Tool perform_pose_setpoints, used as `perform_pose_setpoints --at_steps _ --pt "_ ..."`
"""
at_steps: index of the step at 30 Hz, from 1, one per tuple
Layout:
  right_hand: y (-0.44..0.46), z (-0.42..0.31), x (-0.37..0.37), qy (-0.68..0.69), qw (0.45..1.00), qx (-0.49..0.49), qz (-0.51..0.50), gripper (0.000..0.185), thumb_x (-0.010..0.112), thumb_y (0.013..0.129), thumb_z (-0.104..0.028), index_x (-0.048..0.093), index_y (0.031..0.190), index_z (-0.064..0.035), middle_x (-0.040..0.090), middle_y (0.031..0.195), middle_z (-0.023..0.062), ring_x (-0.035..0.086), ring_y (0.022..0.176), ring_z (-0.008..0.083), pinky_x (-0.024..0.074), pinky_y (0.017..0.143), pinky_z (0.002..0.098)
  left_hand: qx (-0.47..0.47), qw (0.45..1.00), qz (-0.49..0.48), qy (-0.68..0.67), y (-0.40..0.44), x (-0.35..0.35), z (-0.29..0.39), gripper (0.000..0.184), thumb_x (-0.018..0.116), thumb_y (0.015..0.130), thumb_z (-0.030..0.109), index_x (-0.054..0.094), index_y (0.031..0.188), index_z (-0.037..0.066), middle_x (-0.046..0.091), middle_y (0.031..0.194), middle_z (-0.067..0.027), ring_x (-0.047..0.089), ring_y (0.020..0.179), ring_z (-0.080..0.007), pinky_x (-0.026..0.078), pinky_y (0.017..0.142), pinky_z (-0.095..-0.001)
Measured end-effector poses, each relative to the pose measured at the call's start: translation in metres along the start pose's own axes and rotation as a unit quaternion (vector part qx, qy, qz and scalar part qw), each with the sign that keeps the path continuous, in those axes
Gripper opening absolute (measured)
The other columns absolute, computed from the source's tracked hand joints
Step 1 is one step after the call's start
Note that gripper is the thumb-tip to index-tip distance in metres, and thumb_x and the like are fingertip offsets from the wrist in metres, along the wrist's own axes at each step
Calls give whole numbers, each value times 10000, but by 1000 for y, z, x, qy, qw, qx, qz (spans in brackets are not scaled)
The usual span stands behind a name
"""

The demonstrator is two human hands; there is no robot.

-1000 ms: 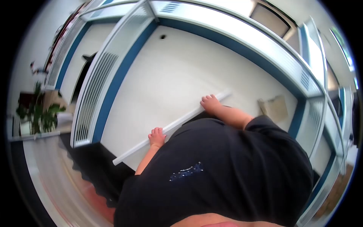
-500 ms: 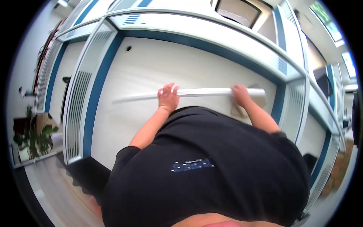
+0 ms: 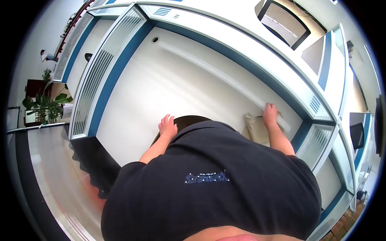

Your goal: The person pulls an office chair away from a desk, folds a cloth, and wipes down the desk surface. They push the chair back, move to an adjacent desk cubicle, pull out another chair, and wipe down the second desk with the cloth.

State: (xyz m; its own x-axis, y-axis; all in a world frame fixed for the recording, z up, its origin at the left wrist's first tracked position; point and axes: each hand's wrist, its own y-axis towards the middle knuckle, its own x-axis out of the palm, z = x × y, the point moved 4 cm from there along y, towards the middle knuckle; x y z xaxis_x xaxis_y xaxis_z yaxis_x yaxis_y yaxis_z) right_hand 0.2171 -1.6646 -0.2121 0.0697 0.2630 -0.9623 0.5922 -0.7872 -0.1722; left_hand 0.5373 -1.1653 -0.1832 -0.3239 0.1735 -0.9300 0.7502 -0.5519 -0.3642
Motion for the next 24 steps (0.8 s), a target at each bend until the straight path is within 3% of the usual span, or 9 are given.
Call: perform_pose_setpoints --at_steps 2,8,10,19,21,24 --pt "21 -14 8 13 1000 19 -20 546 788 895 -205 604 1403 -126 555 1384 113 516 1321 338 367 1173 606 -95 995 -31 -6 -26 8 -22 613 720 927 301 489 1484 193 411 1567 -70 399 1458 -308 384 1149 -548" --pt "70 -67 2 18 999 26 -9 510 757 923 -208 595 1399 -122 525 1425 112 491 1350 331 327 1181 683 -154 986 -46 -35 -79 34 -42 619 742 913 336 496 1465 203 418 1546 -69 422 1435 -328 462 1088 -570" --pt "88 -82 3 13 999 24 -16 464 695 933 -177 596 1384 -124 521 1417 114 473 1379 334 314 1174 714 -169 981 -67 -64 -88 41 -38 627 754 910 353 495 1466 223 413 1537 -56 421 1430 -329 470 1080 -576" --pt "145 -149 9 -5 998 39 -41 394 532 1006 -141 582 1396 -110 499 1445 129 461 1402 334 322 1166 724 -146 974 -84 -153 -123 76 -30 580 779 909 337 548 1426 207 449 1510 -102 456 1387 -397 470 1108 -561" --pt "156 -157 16 -15 999 32 12 381 509 1023 -153 579 1395 -109 494 1446 123 482 1376 334 339 1152 718 -137 971 -110 -162 -133 96 -42 565 771 912 348 563 1418 205 468 1495 -115 462 1379 -409 466 1115 -550" --pt "178 -160 33 -25 999 45 -5 338 477 1048 -206 597 1357 -138 529 1420 91 489 1361 297 364 1130 687 -118 970 -157 -142 -158 113 -51 534 697 940 442 607 1394 174 539 1450 -143 481 1381 -381 461 1107 -535"
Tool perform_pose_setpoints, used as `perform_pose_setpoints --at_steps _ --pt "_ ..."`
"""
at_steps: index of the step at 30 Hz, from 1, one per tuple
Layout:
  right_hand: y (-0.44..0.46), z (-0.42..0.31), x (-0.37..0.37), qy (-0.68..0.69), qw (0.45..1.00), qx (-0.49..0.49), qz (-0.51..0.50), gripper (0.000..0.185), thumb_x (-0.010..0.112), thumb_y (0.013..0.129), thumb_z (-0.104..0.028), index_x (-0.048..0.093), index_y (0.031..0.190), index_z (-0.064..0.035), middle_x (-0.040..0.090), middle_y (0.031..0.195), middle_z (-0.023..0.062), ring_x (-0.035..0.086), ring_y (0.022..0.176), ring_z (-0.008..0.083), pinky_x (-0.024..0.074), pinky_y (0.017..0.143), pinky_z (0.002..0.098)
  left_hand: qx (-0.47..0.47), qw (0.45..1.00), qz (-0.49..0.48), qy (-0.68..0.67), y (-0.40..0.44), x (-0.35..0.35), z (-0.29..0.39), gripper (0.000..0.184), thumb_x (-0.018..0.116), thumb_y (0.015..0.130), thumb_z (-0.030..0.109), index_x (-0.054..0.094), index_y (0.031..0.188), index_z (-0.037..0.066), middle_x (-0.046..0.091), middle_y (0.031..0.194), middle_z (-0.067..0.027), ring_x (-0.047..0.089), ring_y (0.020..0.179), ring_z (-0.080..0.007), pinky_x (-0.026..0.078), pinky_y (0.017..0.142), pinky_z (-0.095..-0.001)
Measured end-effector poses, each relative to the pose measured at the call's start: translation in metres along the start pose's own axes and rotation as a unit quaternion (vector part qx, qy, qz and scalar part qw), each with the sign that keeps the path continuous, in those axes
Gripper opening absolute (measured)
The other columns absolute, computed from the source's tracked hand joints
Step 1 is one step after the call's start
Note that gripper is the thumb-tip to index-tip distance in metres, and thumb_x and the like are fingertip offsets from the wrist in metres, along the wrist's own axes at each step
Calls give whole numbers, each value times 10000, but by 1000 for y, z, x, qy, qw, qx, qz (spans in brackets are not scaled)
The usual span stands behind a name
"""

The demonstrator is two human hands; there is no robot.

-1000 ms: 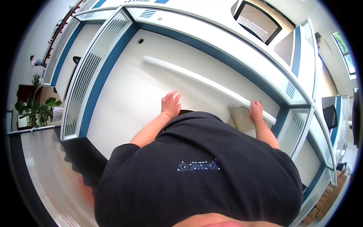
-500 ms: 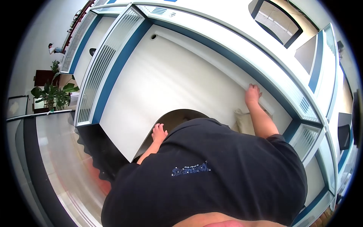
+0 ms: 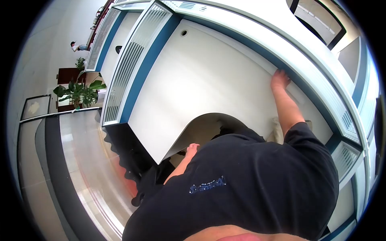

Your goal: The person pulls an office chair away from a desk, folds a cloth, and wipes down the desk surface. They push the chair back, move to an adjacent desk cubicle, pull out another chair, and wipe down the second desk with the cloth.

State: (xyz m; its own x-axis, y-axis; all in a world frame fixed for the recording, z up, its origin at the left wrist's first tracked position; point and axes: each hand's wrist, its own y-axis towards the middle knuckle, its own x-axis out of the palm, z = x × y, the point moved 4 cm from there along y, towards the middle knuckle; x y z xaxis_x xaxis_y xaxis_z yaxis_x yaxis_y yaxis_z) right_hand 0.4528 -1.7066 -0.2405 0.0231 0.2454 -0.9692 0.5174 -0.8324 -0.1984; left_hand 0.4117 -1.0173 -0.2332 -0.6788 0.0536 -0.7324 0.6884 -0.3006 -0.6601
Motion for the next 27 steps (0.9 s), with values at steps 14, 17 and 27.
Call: perform_pose_setpoints --at_steps 14,17,27 --pt "0 9 20 37 985 -31 165 333 751 881 -351 685 1174 -205 622 1222 33 587 1159 290 509 935 484 -15 999 3 -51 -7 17 -59 480 680 946 410 697 1262 49 683 1271 -224 589 1283 -392 467 1103 -463" --pt "3 10 15 47 988 -13 144 347 766 878 -357 701 1187 -213 631 1230 36 578 1183 302 505 946 488 68 993 50 -76 4 2 -59 465 735 916 370 696 1250 49 674 1267 -220 595 1259 -385 473 1097 -457" --pt "-75 107 -9 79 988 -51 126 431 675 958 -435 653 1350 -255 591 1425 12 523 1343 278 419 1116 487 112 990 66 -56 95 -55 -45 357 749 935 281 715 1196 39 690 1259 -152 566 1260 -354 457 1100 -460"
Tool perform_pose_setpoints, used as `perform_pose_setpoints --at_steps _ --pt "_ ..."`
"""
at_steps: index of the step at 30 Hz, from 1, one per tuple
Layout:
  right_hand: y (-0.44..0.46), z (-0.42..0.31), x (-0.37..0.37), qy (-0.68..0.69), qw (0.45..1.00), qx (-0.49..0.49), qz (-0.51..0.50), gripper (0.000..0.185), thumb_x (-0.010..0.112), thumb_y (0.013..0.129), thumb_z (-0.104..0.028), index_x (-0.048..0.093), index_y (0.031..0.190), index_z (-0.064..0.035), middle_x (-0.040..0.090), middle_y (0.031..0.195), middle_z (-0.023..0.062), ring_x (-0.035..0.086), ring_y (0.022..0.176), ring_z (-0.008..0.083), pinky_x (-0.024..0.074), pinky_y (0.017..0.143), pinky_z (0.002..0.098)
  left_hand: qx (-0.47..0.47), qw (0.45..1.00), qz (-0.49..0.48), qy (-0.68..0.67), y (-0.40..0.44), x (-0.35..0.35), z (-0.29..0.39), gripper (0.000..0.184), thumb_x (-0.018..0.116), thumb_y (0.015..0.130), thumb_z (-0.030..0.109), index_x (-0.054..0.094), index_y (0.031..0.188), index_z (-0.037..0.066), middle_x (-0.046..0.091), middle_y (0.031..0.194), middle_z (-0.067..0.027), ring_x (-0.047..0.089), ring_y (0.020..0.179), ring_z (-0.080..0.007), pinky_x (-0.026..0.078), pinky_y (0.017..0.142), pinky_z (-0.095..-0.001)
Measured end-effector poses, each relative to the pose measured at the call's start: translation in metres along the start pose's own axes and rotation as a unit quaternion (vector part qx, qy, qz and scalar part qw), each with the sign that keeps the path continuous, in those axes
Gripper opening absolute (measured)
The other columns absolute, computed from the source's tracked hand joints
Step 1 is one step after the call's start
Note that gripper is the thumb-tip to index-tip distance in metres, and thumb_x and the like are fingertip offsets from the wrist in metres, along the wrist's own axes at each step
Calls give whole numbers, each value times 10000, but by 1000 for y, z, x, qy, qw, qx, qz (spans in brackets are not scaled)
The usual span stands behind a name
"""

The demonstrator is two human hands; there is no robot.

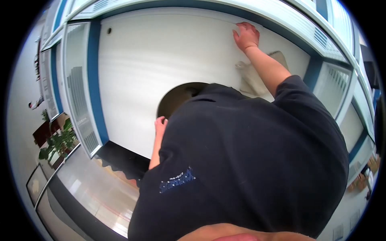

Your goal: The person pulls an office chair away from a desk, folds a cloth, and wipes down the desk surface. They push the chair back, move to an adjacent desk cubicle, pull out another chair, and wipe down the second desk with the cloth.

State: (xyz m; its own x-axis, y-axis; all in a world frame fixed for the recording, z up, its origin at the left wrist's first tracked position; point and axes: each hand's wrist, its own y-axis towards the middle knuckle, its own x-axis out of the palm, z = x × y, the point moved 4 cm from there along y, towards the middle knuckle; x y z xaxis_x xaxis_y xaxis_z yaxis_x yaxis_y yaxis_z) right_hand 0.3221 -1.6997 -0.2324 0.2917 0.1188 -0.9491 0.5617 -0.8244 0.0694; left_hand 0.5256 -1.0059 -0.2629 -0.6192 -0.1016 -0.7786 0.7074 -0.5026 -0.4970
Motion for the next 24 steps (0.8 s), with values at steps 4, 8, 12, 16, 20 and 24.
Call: perform_pose_setpoints --at_steps 4,8,12,16,20,24 --pt "-81 100 -36 -60 988 143 17 547 675 929 -493 622 1399 -219 571 1444 82 495 1367 333 381 1148 512 22 998 7 63 23 -2 24 387 753 928 268 681 1242 53 662 1277 -152 551 1281 -354 438 1118 -460" --pt "-156 134 -43 -104 961 256 10 644 678 921 -521 581 1436 -146 543 1451 146 481 1355 366 376 1151 533 -4 994 -7 106 56 -23 57 421 741 913 232 650 1289 66 605 1345 -174 535 1300 -359 424 1121 -492" --pt "-169 113 -19 -89 933 328 -114 882 562 969 -593 285 1664 -126 173 1733 208 136 1597 432 172 1270 586 73 987 10 142 98 -47 91 410 703 918 189 633 1298 53 604 1329 -189 541 1291 -376 435 1111 -484" --pt "-156 105 12 -128 898 404 -116 934 497 985 -612 149 1701 -123 -8 1773 189 -41 1617 462 49 1276 631 226 966 -5 126 137 -61 173 385 677 932 144 619 1299 47 603 1320 -190 551 1281 -387 450 1105 -478" --pt "-143 118 12 -140 927 341 -68 932 492 983 -596 158 1696 -97 21 1769 204 -33 1607 493 27 1261 668 315 941 -54 113 160 -52 276 389 681 931 114 612 1309 56 599 1330 -183 556 1279 -395 464 1100 -474" --pt "-143 128 14 -163 934 316 -41 939 499 970 -607 180 1688 -95 93 1756 228 37 1607 486 58 1257 665 461 875 -81 125 152 -8 393 380 706 914 122 634 1284 72 615 1340 -135 575 1268 -360 482 1083 -456"
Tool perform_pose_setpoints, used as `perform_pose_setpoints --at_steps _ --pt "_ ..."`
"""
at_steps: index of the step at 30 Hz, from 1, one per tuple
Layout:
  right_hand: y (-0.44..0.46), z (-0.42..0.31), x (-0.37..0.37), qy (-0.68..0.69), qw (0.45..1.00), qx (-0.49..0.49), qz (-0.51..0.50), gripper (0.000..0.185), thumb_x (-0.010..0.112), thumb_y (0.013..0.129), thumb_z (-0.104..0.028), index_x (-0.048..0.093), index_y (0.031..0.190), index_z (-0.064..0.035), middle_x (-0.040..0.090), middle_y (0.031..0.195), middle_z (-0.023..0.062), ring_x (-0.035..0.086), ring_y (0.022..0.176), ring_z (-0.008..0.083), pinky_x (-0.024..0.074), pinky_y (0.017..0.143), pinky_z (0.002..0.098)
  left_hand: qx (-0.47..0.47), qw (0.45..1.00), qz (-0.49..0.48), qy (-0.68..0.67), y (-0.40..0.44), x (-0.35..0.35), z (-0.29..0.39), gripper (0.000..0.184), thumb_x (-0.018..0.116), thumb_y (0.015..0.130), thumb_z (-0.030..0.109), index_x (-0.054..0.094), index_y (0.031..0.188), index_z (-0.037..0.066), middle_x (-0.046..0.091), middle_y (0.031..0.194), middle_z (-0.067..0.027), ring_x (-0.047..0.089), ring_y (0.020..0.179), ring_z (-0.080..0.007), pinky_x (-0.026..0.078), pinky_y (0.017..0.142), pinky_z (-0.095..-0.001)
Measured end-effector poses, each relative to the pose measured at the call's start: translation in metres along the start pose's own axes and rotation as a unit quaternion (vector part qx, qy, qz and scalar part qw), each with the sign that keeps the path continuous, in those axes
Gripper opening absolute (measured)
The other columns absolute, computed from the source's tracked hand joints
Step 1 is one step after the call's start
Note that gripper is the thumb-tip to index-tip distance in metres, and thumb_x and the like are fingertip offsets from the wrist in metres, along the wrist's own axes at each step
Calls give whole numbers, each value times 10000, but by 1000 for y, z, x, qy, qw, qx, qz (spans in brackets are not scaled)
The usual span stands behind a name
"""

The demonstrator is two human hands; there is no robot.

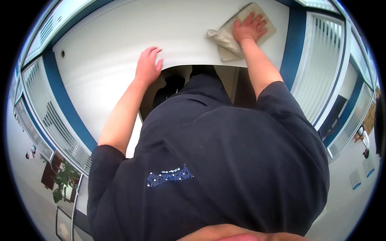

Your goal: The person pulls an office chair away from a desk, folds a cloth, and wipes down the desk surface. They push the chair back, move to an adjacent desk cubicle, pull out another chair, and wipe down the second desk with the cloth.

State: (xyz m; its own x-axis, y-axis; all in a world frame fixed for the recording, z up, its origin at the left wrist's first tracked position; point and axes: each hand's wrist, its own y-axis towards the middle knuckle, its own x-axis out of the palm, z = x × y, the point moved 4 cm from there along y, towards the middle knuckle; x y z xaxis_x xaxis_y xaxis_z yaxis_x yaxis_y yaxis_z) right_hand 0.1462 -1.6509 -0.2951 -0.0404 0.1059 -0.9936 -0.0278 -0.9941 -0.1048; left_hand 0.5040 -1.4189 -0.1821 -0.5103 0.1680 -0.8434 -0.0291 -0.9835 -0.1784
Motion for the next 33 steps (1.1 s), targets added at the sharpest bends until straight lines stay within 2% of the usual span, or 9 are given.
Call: perform_pose_setpoints --at_steps 5,8,14,20,22,24,28,30,33 --pt "4 3 3 27 999 4 16 961 516 947 -616 198 1683 -86 113 1751 237 45 1606 487 61 1254 669 340 919 -185 78 69 76 122 361 658 905 173 668 1258 100 641 1328 -65 595 1263 -253 499 1053 -403" --pt "10 6 -7 39 999 9 12 977 514 949 -600 195 1672 -27 116 1745 256 39 1612 470 65 1267 642 482 866 -77 110 85 124 161 484 651 864 214 640 1337 114 598 1408 -57 570 1281 -248 483 1033 -385" --pt "15 36 -11 85 977 193 3 1019 482 972 -620 178 1636 90 88 1737 287 32 1617 454 62 1281 606 418 897 -44 132 120 154 157 301 659 818 199 665 1116 157 625 1142 -12 600 1108 -224 505 877 -347" --pt "-9 78 -6 73 991 100 40 939 545 948 -639 256 1680 -127 84 1753 241 31 1612 474 55 1265 665 386 902 -153 116 103 140 166 158 653 827 177 632 982 153 603 1018 -28 603 1046 -239 513 859 -375" --pt "-26 76 -5 62 991 -122 1 899 572 944 -635 307 1669 -174 103 1748 246 50 1614 463 66 1263 674 311 924 -184 126 91 123 168 156 662 827 161 668 981 135 632 1070 -50 612 1078 -258 517 909 -399" --pt "-48 70 -13 -4 991 -125 -48 871 614 929 -611 354 1652 -199 132 1741 248 81 1613 454 89 1262 680 98 905 -329 251 90 106 169 243 662 823 148 725 1055 113 665 1139 -66 617 1138 -280 507 986 -427" --pt "-64 93 4 45 988 -146 -22 909 657 902 -578 334 1659 -192 137 1747 230 98 1614 445 113 1247 703 122 918 -364 98 114 91 208 480 649 871 177 688 1345 112 565 1495 -107 489 1429 -307 366 1212 -484" --pt "-59 94 6 48 990 -134 -22 913 653 909 -571 315 1664 -183 125 1755 216 102 1611 456 148 1233 713 228 967 -93 62 113 144 191 596 625 905 215 572 1494 138 374 1682 -102 325 1567 -307 252 1276 -541" --pt "-42 84 11 -25 994 -94 -44 868 627 946 -525 305 1665 -162 124 1757 212 116 1604 472 194 1216 716 242 966 -38 83 135 185 173 678 590 942 292 448 1594 169 267 1743 -72 221 1615 -295 178 1293 -576"
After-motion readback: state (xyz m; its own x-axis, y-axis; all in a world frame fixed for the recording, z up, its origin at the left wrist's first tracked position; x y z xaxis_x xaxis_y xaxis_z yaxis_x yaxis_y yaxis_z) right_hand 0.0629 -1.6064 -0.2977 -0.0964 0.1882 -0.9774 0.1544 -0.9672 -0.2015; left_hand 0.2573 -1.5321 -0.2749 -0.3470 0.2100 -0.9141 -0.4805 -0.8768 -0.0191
